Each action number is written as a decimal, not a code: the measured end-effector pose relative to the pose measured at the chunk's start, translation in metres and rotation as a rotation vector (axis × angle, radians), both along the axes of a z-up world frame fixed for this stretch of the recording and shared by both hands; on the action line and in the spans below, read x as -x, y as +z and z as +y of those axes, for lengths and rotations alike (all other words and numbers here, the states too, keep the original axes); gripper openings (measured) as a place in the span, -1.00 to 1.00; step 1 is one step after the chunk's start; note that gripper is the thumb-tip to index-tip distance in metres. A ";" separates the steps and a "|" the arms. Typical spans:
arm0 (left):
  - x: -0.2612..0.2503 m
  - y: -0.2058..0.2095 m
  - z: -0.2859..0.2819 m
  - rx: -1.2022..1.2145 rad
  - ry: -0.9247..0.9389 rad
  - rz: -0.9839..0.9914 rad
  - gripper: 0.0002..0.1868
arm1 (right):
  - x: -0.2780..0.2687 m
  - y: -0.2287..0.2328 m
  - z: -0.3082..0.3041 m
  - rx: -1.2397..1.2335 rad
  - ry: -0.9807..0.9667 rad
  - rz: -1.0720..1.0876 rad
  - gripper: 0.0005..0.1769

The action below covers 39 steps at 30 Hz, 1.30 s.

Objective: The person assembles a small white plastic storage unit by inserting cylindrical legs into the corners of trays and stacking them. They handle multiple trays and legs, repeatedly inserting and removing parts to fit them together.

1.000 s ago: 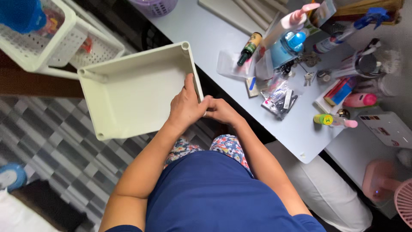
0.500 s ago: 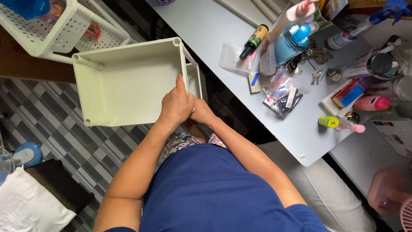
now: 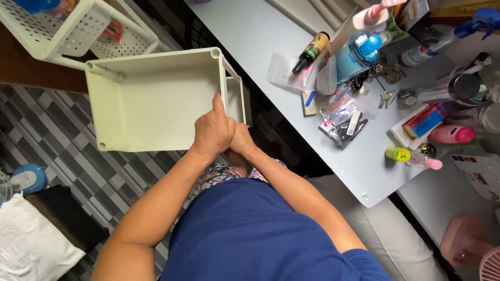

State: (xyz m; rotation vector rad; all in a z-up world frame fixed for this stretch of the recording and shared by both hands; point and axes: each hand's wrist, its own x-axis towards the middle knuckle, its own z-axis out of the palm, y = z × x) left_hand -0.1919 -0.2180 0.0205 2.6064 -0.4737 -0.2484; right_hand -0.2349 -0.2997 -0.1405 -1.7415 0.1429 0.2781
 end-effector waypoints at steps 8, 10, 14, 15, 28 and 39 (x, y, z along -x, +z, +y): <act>0.008 0.020 0.008 -0.021 -0.017 0.070 -0.26 | -0.009 0.024 -0.043 -0.190 0.392 -0.337 -0.58; 0.012 0.033 0.011 -0.005 -0.026 0.070 -0.27 | -0.023 0.031 -0.074 -0.319 0.507 -0.208 -0.49; -0.002 0.051 0.006 0.086 -0.079 -0.241 -0.29 | -0.060 0.039 -0.090 0.061 -0.169 -0.217 -0.58; -0.013 0.053 0.002 0.100 -0.087 -0.332 -0.30 | -0.075 0.039 -0.089 0.086 -0.186 -0.345 -0.53; -0.113 0.059 -0.011 -0.043 -0.330 -0.029 -0.68 | -0.132 0.003 -0.044 0.147 -0.049 -0.270 -0.72; -0.115 0.062 -0.008 -0.113 -0.243 -0.082 -0.83 | -0.136 -0.007 -0.038 0.141 -0.070 -0.268 -0.91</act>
